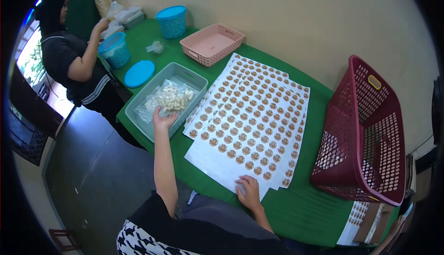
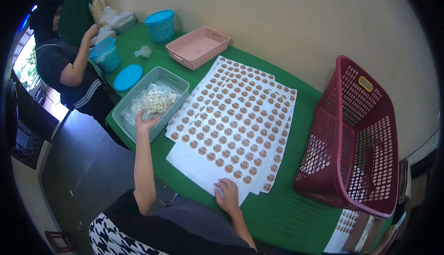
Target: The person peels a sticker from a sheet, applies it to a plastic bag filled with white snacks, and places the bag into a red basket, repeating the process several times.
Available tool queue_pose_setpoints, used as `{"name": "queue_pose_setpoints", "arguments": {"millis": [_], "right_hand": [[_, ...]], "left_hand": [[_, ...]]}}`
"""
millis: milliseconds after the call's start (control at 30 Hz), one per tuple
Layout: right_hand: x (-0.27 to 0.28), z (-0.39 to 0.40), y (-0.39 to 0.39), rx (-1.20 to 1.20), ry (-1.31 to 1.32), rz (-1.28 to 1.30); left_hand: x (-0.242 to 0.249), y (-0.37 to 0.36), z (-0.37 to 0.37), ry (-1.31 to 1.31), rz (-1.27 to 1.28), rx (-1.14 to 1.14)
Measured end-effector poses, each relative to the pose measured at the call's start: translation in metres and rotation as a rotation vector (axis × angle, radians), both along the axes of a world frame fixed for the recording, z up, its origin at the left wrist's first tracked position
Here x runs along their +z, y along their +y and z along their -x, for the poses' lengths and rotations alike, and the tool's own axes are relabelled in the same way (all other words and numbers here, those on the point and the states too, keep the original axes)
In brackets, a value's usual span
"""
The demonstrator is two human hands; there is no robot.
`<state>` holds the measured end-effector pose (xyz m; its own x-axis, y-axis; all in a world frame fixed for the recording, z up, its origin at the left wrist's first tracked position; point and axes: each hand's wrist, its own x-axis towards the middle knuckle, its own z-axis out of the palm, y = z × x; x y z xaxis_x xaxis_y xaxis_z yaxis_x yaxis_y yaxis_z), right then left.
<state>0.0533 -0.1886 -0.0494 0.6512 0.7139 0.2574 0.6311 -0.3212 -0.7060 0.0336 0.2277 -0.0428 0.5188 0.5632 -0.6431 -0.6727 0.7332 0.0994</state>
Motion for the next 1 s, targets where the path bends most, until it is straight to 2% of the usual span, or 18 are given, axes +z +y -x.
{"name": "queue_pose_setpoints", "arguments": {"millis": [100,167,333,433,467,500,533,567,600,700,767,833,967,1000], "right_hand": [[0.004,-0.004,0.0,-0.027,0.038,-0.018],[0.004,-0.003,-0.001,-0.046,0.096,-0.031],[0.005,0.0,-0.008,-0.076,0.079,-0.037],[-0.001,0.002,-0.018,-0.179,0.065,-0.038],[-0.003,0.001,-0.021,-0.37,0.005,-0.015],[-0.004,-0.001,-0.026,-0.559,-0.057,0.011],[-0.005,-0.005,-0.032,-0.581,-0.053,0.019],[-0.007,-0.01,-0.038,-0.725,-0.055,0.051],[-0.007,-0.016,-0.044,-0.867,-0.058,0.083],[-0.003,-0.03,-0.053,-0.921,-0.086,0.139],[0.005,-0.037,-0.05,-0.918,-0.106,0.13],[0.012,-0.041,-0.044,-0.864,-0.156,0.235],[0.012,-0.046,-0.035,-0.88,-0.127,0.282],[0.012,-0.047,-0.036,-0.879,-0.13,0.283]], "left_hand": [[-0.022,0.015,-0.016,0.088,-0.033,-0.073],[-0.031,0.019,-0.023,0.251,-0.128,-0.03],[-0.022,0.016,-0.03,0.354,-0.1,0.016],[-0.025,0.011,-0.018,0.215,-0.46,0.109],[-0.013,0.002,-0.012,0.15,-0.568,0.13],[0.005,-0.011,-0.007,0.05,-0.55,0.164],[0.023,-0.027,-0.003,-0.05,-0.529,0.2],[0.035,-0.044,0.001,-0.052,-0.524,0.182],[0.045,-0.062,0.004,-0.089,-0.507,0.12],[0.071,-0.126,0.003,-0.216,-0.425,-0.199],[0.084,-0.172,-0.002,-0.136,-0.434,-0.413],[0.081,-0.205,-0.002,-0.152,-0.39,-0.601],[0.057,-0.246,-0.004,-0.23,-0.319,-0.765],[0.06,-0.253,-0.002,-0.377,-0.243,-0.904]]}}
